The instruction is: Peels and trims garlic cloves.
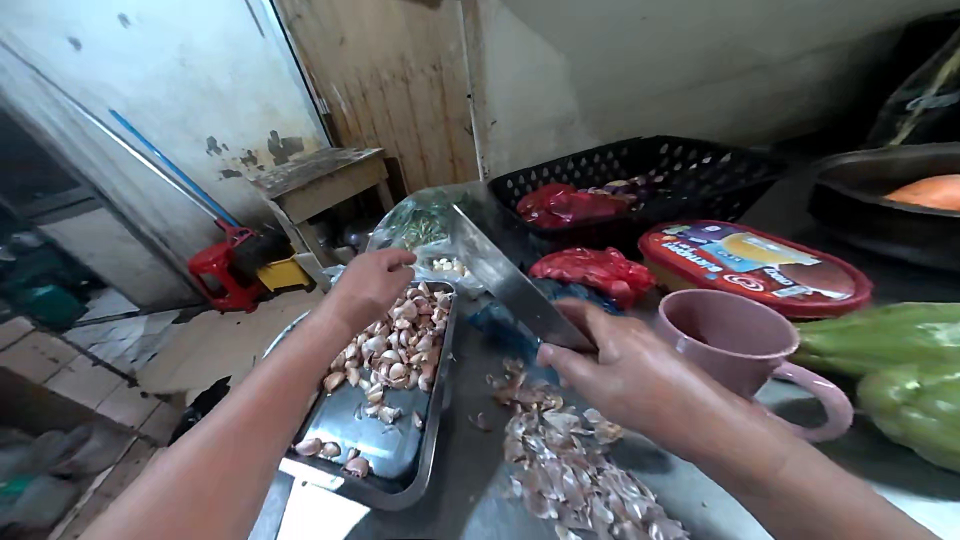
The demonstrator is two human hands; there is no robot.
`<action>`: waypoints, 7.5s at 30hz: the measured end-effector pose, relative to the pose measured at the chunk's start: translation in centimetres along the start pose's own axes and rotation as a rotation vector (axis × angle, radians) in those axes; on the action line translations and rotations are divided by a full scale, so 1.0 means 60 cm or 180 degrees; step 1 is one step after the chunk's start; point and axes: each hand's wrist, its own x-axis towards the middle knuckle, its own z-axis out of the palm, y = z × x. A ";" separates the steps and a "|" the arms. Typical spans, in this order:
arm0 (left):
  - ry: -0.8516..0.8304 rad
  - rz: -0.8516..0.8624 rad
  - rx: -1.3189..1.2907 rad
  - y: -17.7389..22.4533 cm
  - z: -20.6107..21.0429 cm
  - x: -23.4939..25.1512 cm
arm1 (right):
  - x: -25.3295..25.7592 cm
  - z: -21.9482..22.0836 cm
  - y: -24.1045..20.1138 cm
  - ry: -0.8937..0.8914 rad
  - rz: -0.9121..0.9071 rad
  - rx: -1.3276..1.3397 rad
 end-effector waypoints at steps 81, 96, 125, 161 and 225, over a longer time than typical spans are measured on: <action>0.0153 -0.0481 -0.4672 0.037 0.193 -0.113 | 0.006 0.012 -0.010 -0.0561 0.0120 0.0301; 0.0604 0.0385 -0.2623 0.021 0.202 -0.117 | 0.004 0.015 -0.008 -0.0412 -0.0020 0.0056; 0.1055 0.1162 -0.1064 0.001 0.205 -0.113 | 0.005 0.008 -0.023 -0.0529 0.0251 -0.0403; 0.0504 0.0284 -0.2053 0.021 0.199 -0.118 | 0.009 0.009 -0.018 -0.0607 0.0236 -0.0328; -0.0196 -0.0544 -0.3571 0.015 0.176 -0.101 | 0.008 -0.001 -0.008 -0.0333 0.0147 -0.0241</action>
